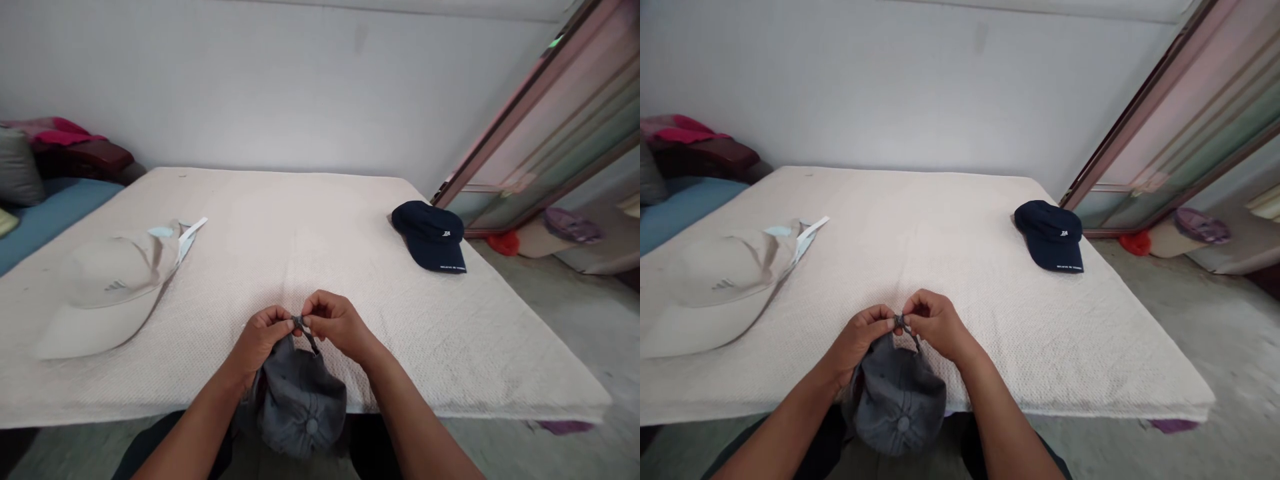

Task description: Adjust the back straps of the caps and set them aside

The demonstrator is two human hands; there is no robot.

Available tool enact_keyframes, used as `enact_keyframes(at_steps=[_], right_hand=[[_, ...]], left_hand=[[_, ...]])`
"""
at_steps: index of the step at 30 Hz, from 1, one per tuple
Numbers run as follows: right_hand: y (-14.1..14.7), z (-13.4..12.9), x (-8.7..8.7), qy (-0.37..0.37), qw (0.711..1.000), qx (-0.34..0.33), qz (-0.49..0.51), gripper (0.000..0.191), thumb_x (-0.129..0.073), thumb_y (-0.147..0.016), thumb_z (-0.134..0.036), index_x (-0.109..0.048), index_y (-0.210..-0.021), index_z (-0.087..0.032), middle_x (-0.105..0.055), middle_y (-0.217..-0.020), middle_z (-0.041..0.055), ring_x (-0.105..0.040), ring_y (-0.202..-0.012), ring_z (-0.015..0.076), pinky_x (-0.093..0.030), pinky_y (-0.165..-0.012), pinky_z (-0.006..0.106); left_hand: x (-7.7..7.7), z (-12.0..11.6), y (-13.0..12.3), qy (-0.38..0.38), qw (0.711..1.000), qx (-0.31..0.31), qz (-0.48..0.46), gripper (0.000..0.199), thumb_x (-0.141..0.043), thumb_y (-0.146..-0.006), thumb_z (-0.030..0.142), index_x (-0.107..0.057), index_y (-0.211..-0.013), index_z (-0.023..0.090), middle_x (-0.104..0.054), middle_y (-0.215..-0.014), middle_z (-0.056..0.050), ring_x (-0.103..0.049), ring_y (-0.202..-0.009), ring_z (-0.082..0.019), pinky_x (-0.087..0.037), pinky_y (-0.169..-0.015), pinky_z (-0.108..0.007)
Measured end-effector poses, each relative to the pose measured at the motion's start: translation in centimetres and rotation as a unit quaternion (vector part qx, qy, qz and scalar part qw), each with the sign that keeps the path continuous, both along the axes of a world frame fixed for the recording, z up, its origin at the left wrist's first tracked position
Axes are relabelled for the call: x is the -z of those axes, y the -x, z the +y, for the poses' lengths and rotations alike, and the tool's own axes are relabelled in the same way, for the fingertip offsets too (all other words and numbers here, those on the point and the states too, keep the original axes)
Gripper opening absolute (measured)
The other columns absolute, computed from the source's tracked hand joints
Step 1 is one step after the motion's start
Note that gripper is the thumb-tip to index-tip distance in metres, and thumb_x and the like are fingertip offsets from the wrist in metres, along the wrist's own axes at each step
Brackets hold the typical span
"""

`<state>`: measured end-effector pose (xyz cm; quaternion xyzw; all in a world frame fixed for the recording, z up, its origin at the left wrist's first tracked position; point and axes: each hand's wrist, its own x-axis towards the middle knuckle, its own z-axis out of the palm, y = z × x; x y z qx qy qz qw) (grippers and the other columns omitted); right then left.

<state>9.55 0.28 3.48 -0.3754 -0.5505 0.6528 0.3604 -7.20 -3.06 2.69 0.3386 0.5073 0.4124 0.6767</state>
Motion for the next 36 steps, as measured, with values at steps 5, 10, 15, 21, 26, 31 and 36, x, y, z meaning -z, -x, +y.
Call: enact_keyframes(at_steps=[5,10,15,21,26,31,36], right_hand=[[-0.1,-0.4,0.4,-0.075,0.991,0.003,-0.113,0.01,-0.054,-0.072,-0.009,-0.057,-0.076,-0.018,-0.057,-0.063,-0.0016,-0.049,-0.057,0.0093,-0.032,-0.049,0.021],[-0.2,-0.8,-0.6,-0.164,0.964,0.013,-0.21,0.014,-0.05,-0.071,-0.006,-0.056,-0.072,-0.019,-0.056,-0.065,-0.0019,-0.047,-0.059,0.0093,-0.032,-0.052,0.021],[0.0,-1.0,-1.4,-0.211,0.945,0.018,-0.249,0.013,-0.051,-0.068,-0.006,-0.055,-0.07,-0.018,-0.057,-0.068,-0.001,-0.048,-0.062,0.0103,-0.033,-0.054,0.022],[0.0,-1.0,-1.1,-0.181,0.956,0.016,-0.231,0.015,-0.048,-0.07,-0.005,-0.052,-0.072,-0.019,-0.056,-0.065,-0.0019,-0.048,-0.059,0.0099,-0.032,-0.052,0.021],[0.3,-1.0,-1.1,-0.231,0.936,0.032,-0.264,0.013,-0.05,-0.07,-0.007,-0.052,-0.074,-0.019,-0.056,-0.071,-0.0001,-0.047,-0.065,0.0117,-0.031,-0.056,0.024],[0.6,-1.2,-1.0,-0.292,0.91,0.026,-0.292,0.014,-0.047,-0.072,-0.006,-0.049,-0.076,-0.019,-0.055,-0.076,0.0012,-0.046,-0.067,0.0125,-0.031,-0.059,0.025],[0.5,-1.1,-0.9,-0.297,0.91,0.015,-0.287,0.014,-0.047,-0.072,-0.005,-0.049,-0.076,-0.019,-0.054,-0.078,0.0015,-0.046,-0.069,0.0133,-0.032,-0.06,0.025]], left_hand=[[0.4,0.1,-0.1,-0.067,0.991,0.025,0.11,0.015,-0.066,-0.07,0.029,-0.06,-0.068,0.016,-0.062,-0.063,-0.001,-0.046,-0.052,-0.009,-0.031,-0.049,-0.02],[0.5,0.0,-0.3,-0.084,0.986,0.025,0.143,0.018,-0.065,-0.071,0.032,-0.062,-0.068,0.015,-0.06,-0.061,0.0,-0.045,-0.053,-0.01,-0.031,-0.051,-0.022],[0.6,0.0,-0.5,-0.087,0.985,0.026,0.15,0.018,-0.066,-0.07,0.032,-0.062,-0.066,0.016,-0.056,-0.058,0.002,-0.044,-0.051,-0.01,-0.03,-0.05,-0.022],[0.7,0.2,-0.6,-0.076,0.988,0.027,0.133,0.018,-0.066,-0.071,0.032,-0.062,-0.069,0.015,-0.06,-0.062,-0.001,-0.045,-0.053,-0.01,-0.031,-0.051,-0.023],[0.8,0.1,-0.8,-0.062,0.989,0.015,0.132,0.021,-0.067,-0.069,0.035,-0.06,-0.069,0.016,-0.055,-0.058,0.002,-0.042,-0.05,-0.009,-0.029,-0.049,-0.022],[1.0,0.1,-0.8,-0.067,0.988,0.004,0.138,0.019,-0.068,-0.068,0.032,-0.057,-0.067,0.016,-0.051,-0.058,0.004,-0.042,-0.051,-0.009,-0.03,-0.05,-0.022],[1.2,0.1,-0.7,-0.085,0.987,0.012,0.137,0.02,-0.067,-0.07,0.033,-0.057,-0.068,0.016,-0.052,-0.059,0.003,-0.043,-0.052,-0.01,-0.031,-0.051,-0.022]])
